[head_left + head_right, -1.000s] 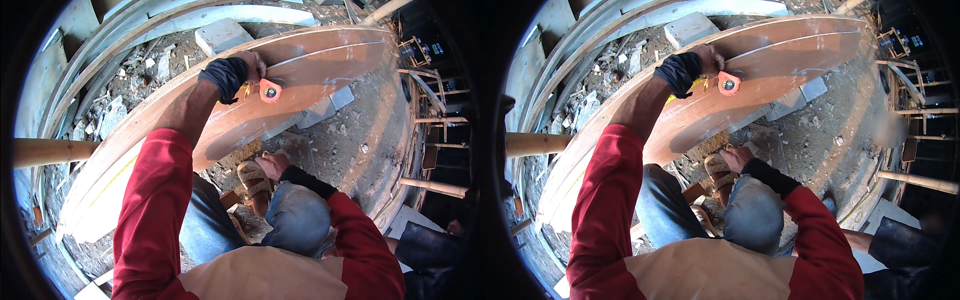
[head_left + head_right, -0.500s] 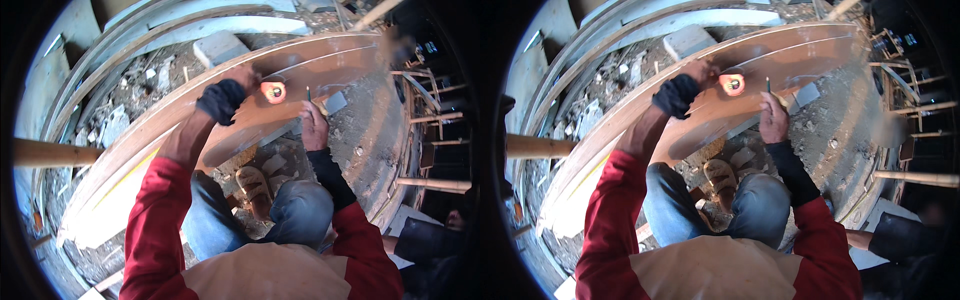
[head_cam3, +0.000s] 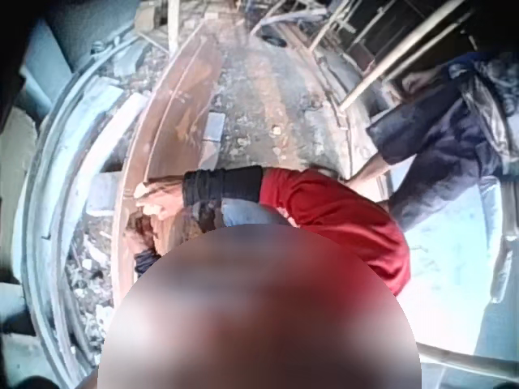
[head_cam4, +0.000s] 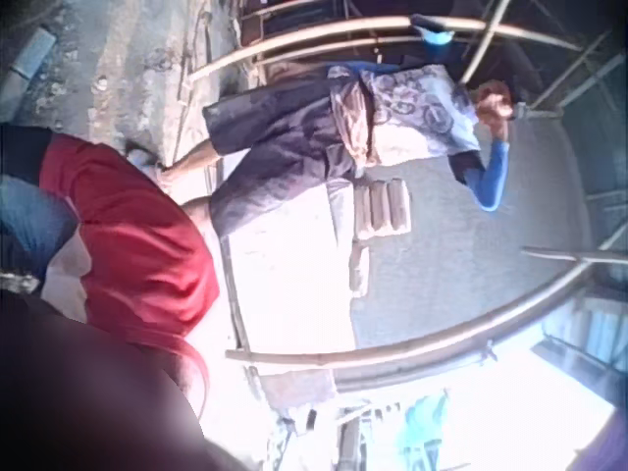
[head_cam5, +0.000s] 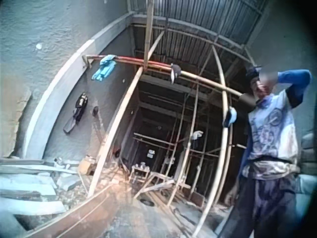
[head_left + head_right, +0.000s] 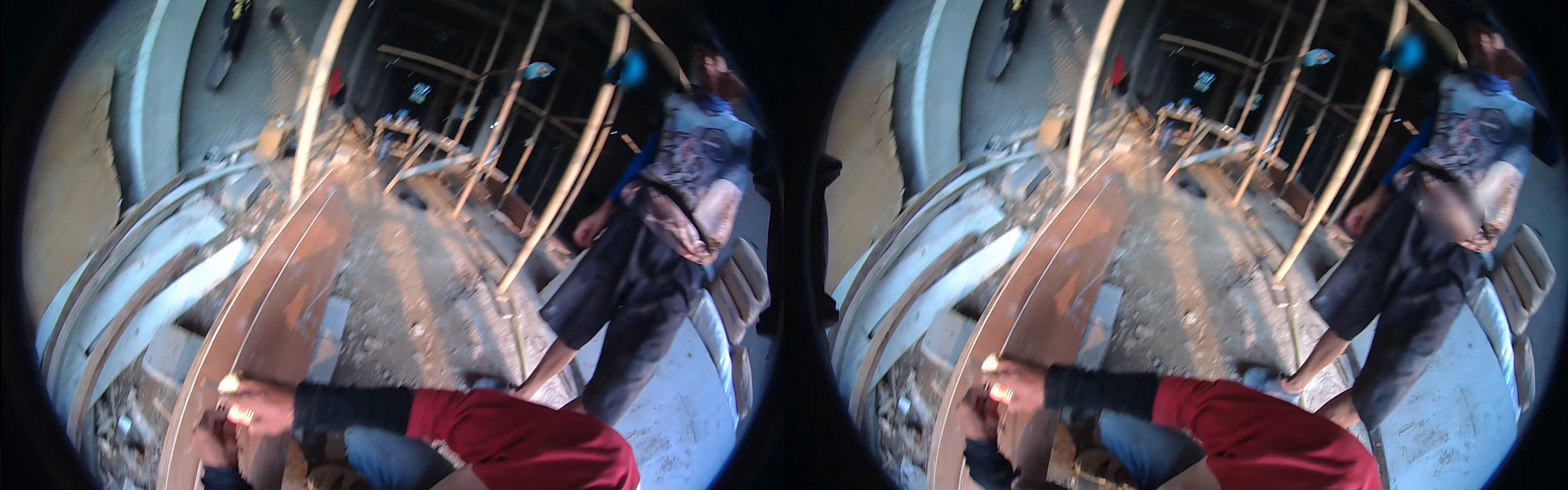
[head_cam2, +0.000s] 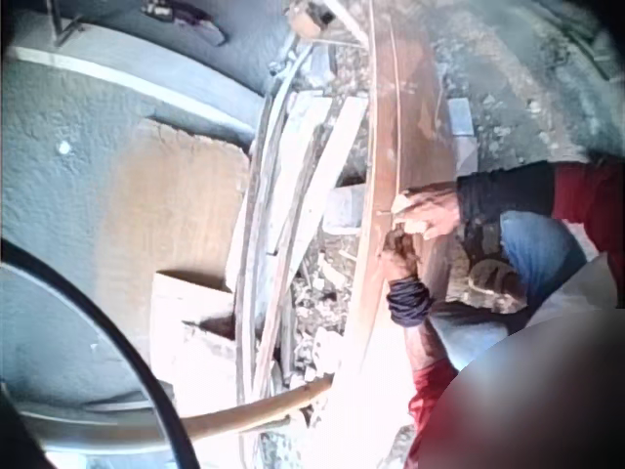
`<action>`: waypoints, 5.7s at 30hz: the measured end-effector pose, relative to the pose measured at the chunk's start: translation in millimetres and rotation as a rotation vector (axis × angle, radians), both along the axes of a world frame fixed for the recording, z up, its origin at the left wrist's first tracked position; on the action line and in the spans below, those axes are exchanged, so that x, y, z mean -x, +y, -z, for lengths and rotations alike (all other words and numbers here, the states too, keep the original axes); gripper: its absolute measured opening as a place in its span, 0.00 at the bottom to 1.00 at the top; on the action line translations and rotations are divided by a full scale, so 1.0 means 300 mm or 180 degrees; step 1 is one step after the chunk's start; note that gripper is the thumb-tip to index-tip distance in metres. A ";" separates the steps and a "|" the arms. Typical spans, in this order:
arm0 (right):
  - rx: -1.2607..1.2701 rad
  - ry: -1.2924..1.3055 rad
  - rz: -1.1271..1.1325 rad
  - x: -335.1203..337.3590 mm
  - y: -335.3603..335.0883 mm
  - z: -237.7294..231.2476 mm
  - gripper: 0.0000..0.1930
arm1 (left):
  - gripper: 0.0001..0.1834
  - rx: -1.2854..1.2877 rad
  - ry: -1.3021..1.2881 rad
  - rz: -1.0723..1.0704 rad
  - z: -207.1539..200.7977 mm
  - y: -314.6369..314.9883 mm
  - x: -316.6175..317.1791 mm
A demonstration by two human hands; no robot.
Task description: The person measures a wooden board with a tape measure, marks it with a pencil, and then uses a hand saw to cut the board along the marked line.
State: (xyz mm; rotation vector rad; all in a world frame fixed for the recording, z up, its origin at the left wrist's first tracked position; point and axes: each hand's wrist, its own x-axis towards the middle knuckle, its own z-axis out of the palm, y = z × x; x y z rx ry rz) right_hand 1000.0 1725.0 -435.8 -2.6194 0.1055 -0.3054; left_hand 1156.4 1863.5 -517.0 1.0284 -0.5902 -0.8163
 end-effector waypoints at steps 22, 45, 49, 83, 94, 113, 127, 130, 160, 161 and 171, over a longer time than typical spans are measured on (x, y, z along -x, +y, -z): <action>0.0271 0.0463 -0.0185 0.021 0.175 0.095 0.26 | 0.10 -0.1739 -0.0742 -0.0361 0.165 0.662 0.117; -0.0174 0.0582 -0.1172 -0.092 0.474 0.087 0.29 | 0.29 -0.0088 0.1949 -0.1575 0.123 0.698 0.321; -0.0445 0.0775 -0.1294 -0.099 0.522 0.096 0.29 | 0.33 0.0968 0.3403 -0.0854 0.140 0.643 0.361; 0.1019 0.0624 -0.0825 -0.061 0.105 0.361 0.32 | 0.26 0.0191 0.2526 -0.0760 0.210 0.771 0.424; 0.1098 0.0865 -0.0707 -0.045 0.096 0.391 0.29 | 0.25 0.0045 0.2316 -0.0904 0.193 0.748 0.439; 0.0736 -0.0482 -0.1324 -0.018 -0.004 0.132 0.37 | 0.21 -0.0583 0.2644 -0.0831 -0.048 0.650 0.586; -0.1024 0.3484 0.2781 1.261 0.077 -0.226 0.14 | 0.20 -0.1670 0.2850 -0.1506 -0.908 0.898 0.882; -0.2186 0.3990 0.3507 1.715 0.268 -0.464 0.08 | 0.18 -0.1849 0.1540 -0.1135 -1.136 0.946 0.909; -0.0869 -0.0438 0.3663 2.468 -0.274 -1.477 0.12 | 0.05 -0.2078 0.1208 0.2642 -1.800 -0.770 2.148; -0.1137 -0.0497 0.3673 2.479 -0.313 -1.551 0.13 | 0.07 -0.1895 0.1232 0.2801 -1.819 -0.793 2.199; -0.1306 -0.0344 0.3729 2.689 -0.542 -1.856 0.19 | 0.15 -0.2304 0.1204 0.3320 -1.935 -1.140 2.599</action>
